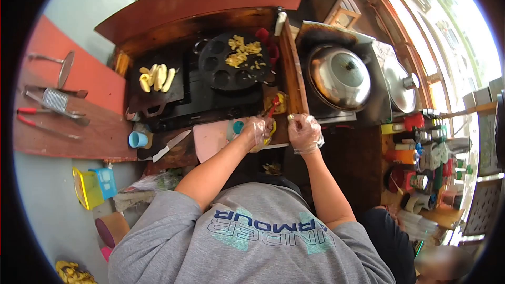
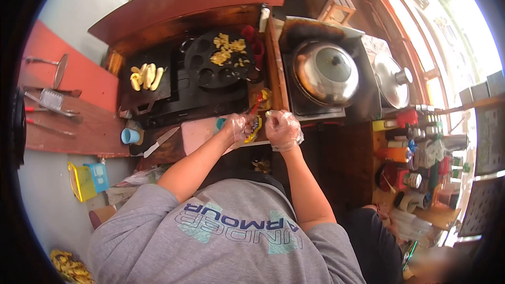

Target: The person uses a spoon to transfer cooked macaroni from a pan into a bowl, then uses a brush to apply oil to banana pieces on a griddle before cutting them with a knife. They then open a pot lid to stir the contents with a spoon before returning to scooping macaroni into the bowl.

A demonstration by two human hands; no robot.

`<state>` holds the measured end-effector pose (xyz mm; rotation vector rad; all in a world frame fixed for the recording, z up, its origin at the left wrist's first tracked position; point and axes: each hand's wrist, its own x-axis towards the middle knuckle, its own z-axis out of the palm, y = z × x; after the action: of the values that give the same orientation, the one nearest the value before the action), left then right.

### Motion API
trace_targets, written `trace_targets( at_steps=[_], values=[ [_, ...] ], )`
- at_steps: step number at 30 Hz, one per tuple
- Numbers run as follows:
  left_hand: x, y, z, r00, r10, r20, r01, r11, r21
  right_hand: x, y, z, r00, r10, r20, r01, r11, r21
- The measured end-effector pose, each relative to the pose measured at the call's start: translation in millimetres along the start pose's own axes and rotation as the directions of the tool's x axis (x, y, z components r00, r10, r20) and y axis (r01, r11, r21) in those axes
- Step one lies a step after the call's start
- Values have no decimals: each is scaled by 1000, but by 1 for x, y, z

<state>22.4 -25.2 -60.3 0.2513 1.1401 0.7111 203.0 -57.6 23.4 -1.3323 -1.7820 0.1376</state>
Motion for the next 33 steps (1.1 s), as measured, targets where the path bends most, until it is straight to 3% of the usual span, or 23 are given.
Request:
trace_targets(
  at_steps=[3,5,7,9,11,13,14,15,17,21,23,27,28,29,31,33],
  values=[
    [-86,28,-19,1000,1,-14,-1,999,34,-3,8,5,999,-49,-5,48,997,-55],
    [-132,40,-75,975,76,210,-60,995,-82,0,-3,1,999,-48,-17,47,997,-63],
    [-170,51,-126,961,158,226,-131,983,-132,1,-3,1,998,-59,-8,58,996,-63],
    [-212,72,-154,960,276,41,-270,956,-110,0,-6,1,1000,10,11,-9,996,-85],
    [-219,97,-202,899,432,-71,-417,895,158,-1,-7,2,999,38,14,-36,995,-94],
    [-195,131,-255,708,636,-307,-381,710,592,-1,-9,3,998,54,22,-51,991,-128],
    [-151,146,-320,469,863,-188,-344,374,861,-2,-7,5,998,65,18,-62,989,-136],
    [-112,162,-369,228,972,47,-177,-5,984,-3,-5,7,999,47,9,-45,989,-144],
    [-151,213,-315,296,952,74,186,-133,973,-3,-8,6,995,91,39,-83,979,-184],
    [-135,239,-342,300,938,174,231,-248,941,-2,-12,9,995,98,33,-91,979,-181],
    [-154,234,-331,374,915,151,301,-274,913,1,-15,8,996,85,21,-80,981,-177],
    [-158,243,-338,370,900,231,153,-304,940,-1,-16,9,993,120,6,-116,972,-204],
    [-147,250,-347,314,908,277,99,-321,942,-1,-17,9,991,132,9,-128,972,-197],
    [-139,257,-354,317,905,284,95,-329,940,0,-19,13,990,139,4,-135,971,-199],
    [-120,270,-353,307,879,364,128,-417,900,-1,-18,13,992,126,-11,-125,965,-229],
    [-122,271,-344,341,811,476,132,-542,830,4,-26,3,967,251,42,-231,935,-268]
  ],
)
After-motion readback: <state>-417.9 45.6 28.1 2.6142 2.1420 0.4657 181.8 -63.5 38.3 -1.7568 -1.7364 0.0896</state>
